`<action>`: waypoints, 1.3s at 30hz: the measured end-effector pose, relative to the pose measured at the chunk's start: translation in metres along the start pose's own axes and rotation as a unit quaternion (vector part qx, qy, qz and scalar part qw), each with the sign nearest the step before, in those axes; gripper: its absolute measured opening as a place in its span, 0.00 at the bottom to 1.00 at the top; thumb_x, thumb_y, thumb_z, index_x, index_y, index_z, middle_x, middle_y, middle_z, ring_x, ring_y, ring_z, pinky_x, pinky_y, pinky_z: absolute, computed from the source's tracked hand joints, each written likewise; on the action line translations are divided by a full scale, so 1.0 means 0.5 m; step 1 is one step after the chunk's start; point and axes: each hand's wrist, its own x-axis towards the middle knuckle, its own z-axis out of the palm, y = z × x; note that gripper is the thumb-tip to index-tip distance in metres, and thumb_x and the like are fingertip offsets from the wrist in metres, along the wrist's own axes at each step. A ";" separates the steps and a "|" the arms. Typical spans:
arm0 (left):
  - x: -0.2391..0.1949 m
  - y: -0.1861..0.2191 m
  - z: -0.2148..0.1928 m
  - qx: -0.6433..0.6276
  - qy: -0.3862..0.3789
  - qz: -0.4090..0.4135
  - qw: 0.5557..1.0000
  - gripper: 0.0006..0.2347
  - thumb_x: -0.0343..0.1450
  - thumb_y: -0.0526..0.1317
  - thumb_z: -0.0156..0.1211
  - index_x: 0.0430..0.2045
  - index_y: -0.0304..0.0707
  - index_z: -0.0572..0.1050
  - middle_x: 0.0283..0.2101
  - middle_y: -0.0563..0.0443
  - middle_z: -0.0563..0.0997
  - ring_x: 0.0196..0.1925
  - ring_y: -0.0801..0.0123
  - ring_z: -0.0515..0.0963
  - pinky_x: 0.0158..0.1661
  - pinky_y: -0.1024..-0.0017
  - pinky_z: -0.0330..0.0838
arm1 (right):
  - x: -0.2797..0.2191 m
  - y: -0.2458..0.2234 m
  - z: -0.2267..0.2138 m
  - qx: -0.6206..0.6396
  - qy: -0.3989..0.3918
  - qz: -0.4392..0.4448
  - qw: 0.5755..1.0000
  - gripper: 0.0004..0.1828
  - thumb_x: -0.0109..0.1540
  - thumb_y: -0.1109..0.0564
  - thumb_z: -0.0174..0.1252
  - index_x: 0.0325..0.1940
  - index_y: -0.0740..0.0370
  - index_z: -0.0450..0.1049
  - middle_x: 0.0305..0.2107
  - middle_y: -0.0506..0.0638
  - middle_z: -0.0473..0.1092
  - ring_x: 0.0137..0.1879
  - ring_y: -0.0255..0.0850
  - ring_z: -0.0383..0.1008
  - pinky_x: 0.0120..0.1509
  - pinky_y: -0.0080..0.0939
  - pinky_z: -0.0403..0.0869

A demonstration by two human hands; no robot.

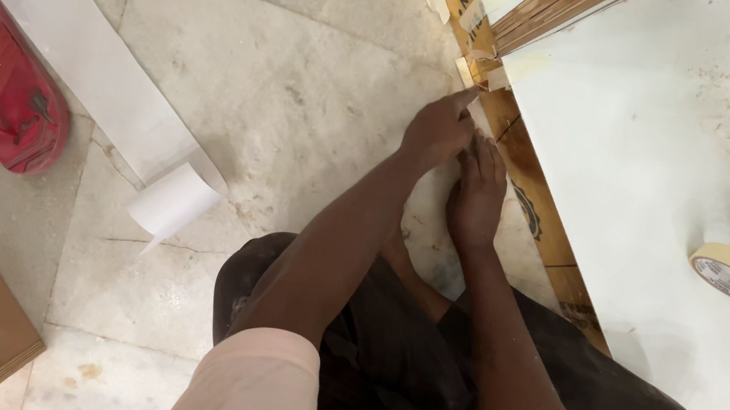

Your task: The person sits on the floor and applies strips of masking tape to the edges of a wooden frame or furniture piece. They tear pieces of tape from a roll and press them down along the seams and corners of the wood.

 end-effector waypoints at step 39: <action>0.072 -0.105 -0.069 0.417 0.153 0.253 0.860 0.20 0.76 0.43 0.45 0.65 0.54 0.70 0.72 0.45 0.62 0.74 0.46 0.57 0.65 0.36 0.51 | 0.160 -0.048 0.019 -0.300 -0.194 -0.018 0.934 0.36 0.66 0.59 0.44 0.80 0.65 0.50 0.77 0.56 0.47 0.61 0.51 0.65 0.61 0.58 0.65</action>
